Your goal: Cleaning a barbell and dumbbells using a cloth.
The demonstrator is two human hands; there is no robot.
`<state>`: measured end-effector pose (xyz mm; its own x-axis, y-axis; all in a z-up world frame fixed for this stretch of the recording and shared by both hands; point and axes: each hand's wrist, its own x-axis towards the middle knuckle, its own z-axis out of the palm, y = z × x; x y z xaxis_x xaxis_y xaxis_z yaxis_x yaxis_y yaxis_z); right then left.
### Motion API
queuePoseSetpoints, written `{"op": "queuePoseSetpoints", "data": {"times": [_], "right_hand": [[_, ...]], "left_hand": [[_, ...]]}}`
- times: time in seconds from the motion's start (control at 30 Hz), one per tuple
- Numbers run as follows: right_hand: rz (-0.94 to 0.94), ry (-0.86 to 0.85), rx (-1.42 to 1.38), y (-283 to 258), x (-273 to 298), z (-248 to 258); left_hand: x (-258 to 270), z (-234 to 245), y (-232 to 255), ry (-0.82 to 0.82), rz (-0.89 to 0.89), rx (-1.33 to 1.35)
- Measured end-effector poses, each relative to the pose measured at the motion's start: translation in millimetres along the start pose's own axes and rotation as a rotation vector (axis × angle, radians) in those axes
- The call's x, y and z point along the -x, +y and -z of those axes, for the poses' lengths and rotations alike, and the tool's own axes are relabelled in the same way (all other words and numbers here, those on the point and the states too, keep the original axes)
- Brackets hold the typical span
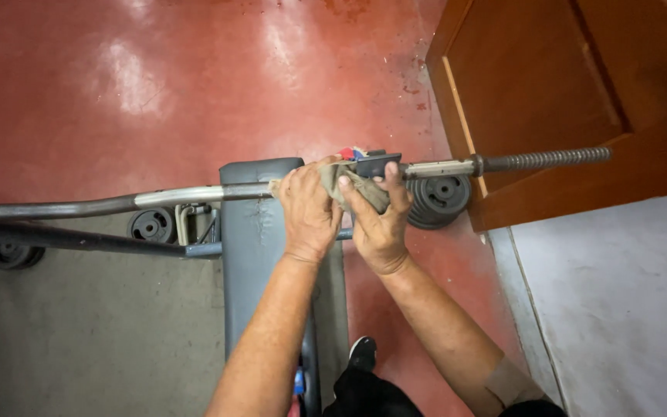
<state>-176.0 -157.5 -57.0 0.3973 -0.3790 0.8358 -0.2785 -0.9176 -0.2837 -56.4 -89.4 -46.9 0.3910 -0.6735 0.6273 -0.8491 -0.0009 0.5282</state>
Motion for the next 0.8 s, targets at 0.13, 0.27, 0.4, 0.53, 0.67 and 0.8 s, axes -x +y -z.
{"op": "queuePoseSetpoints", "data": {"times": [0.13,0.27,0.4,0.53,0.67,0.8], "right_hand": [[0.025,-0.017,-0.014,8,0,2],[0.048,-0.03,-0.035,10,1,3],[0.073,-0.039,-0.076,18,0,6],[0.084,-0.039,-0.067,15,-6,15],[0.056,-0.061,-0.14,4,-8,28],[0.078,-0.1,-0.135,-13,-6,68]], "left_hand": [[3,-11,2,0.026,0.078,-0.039],[9,-13,1,0.007,0.109,-0.066],[11,-22,0,-0.017,0.141,-0.132],[14,-21,5,0.011,0.129,-0.102],[28,-28,25,0.119,0.145,-0.117],[56,-34,65,0.239,0.263,0.049]]}}
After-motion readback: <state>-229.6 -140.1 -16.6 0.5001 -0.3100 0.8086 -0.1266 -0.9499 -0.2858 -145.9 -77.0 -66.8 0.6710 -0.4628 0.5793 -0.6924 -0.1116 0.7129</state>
